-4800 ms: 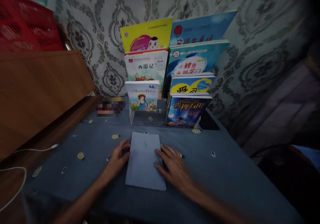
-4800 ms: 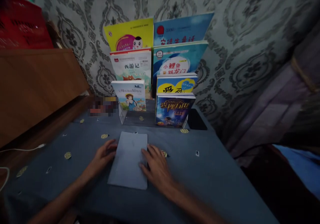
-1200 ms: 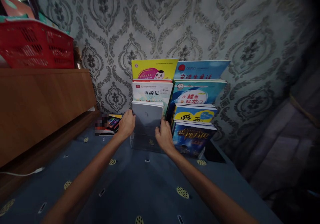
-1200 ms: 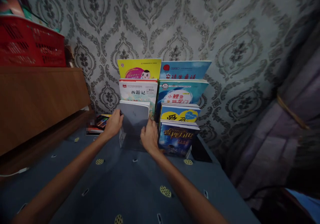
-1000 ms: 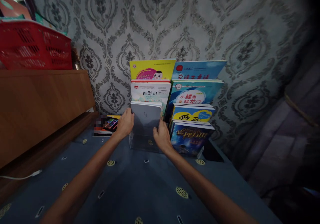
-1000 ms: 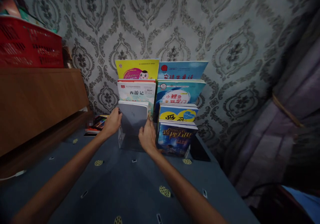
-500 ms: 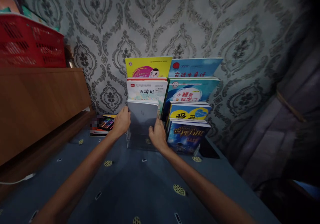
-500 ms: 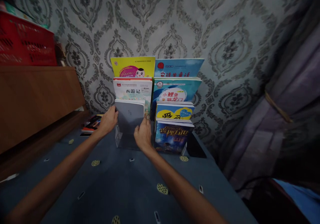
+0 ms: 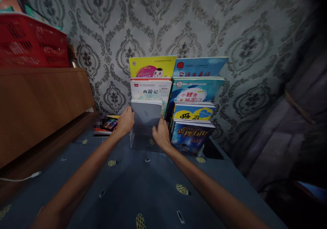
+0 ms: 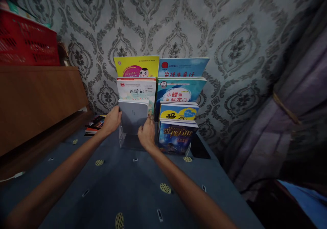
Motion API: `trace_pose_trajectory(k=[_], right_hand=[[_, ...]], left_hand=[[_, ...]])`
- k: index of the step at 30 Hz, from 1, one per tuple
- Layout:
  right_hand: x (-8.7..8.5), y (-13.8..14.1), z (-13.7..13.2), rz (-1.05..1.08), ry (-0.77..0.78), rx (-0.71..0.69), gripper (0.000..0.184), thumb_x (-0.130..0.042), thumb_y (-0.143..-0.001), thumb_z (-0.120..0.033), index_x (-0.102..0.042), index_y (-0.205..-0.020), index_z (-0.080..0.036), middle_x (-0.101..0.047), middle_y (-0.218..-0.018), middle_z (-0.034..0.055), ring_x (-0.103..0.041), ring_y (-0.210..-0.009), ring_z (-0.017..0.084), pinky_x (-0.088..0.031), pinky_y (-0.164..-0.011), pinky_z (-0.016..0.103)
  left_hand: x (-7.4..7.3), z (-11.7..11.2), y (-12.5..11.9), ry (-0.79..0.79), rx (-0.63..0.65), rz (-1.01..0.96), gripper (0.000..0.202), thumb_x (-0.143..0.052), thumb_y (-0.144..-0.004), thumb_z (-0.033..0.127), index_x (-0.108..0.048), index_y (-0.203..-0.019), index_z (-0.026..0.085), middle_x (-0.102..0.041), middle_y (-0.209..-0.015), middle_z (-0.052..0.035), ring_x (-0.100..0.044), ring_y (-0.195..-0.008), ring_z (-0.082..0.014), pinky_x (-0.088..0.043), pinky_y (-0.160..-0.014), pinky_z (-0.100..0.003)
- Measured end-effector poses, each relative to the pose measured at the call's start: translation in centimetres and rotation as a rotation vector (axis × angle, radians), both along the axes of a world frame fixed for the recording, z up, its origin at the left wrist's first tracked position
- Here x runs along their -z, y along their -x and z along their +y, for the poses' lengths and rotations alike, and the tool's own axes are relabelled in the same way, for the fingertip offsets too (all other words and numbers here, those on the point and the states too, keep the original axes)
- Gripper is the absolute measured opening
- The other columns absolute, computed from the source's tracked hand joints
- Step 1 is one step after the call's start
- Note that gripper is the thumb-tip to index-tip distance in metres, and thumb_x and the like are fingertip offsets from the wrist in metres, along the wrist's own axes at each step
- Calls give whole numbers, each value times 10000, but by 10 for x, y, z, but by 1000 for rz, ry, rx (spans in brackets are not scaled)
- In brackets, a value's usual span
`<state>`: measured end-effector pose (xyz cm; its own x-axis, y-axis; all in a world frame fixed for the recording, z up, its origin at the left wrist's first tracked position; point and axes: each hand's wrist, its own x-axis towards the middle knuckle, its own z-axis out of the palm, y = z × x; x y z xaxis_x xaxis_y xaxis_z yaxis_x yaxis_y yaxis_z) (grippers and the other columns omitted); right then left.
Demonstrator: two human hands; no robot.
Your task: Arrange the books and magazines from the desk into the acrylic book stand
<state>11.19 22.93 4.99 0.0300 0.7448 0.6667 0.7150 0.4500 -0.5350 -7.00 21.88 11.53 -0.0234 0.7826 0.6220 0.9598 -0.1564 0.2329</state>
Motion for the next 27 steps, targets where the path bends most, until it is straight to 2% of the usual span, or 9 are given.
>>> trace_pose_trajectory(k=[12, 20, 27], right_hand=[[-2, -15, 5, -34, 37, -99, 639, -450, -831, -184, -445, -1451, -26, -632, -1249, 239, -589, -1207, 342, -465, -1070, 519], [1, -15, 0, -46, 26, -117, 670, -422, -839, -152, -384, -1495, -22, -588, -1357, 249, -536, -1309, 342, -424, -1115, 562], [2, -15, -4, -41, 31, -127, 666, -426, -830, -140, -395, -1483, -11, -571, -1392, 246, -531, -1325, 327, -431, -1127, 526]], left_hand=[[-6, -2, 9, 49, 57, -17, 111, -445, -976, 184, -548, -1016, 178, -660, -1098, -144, -637, -1049, -280, -487, -916, -386], [-5, -7, 15, 43, 121, -27, 109, -440, -968, 186, -541, -1010, 183, -659, -1064, -132, -628, -1034, -281, -488, -926, -403], [-4, -9, 20, 19, 191, -68, 88, -447, -950, 197, -534, -952, 187, -638, -977, -112, -625, -976, -273, -496, -909, -405]])
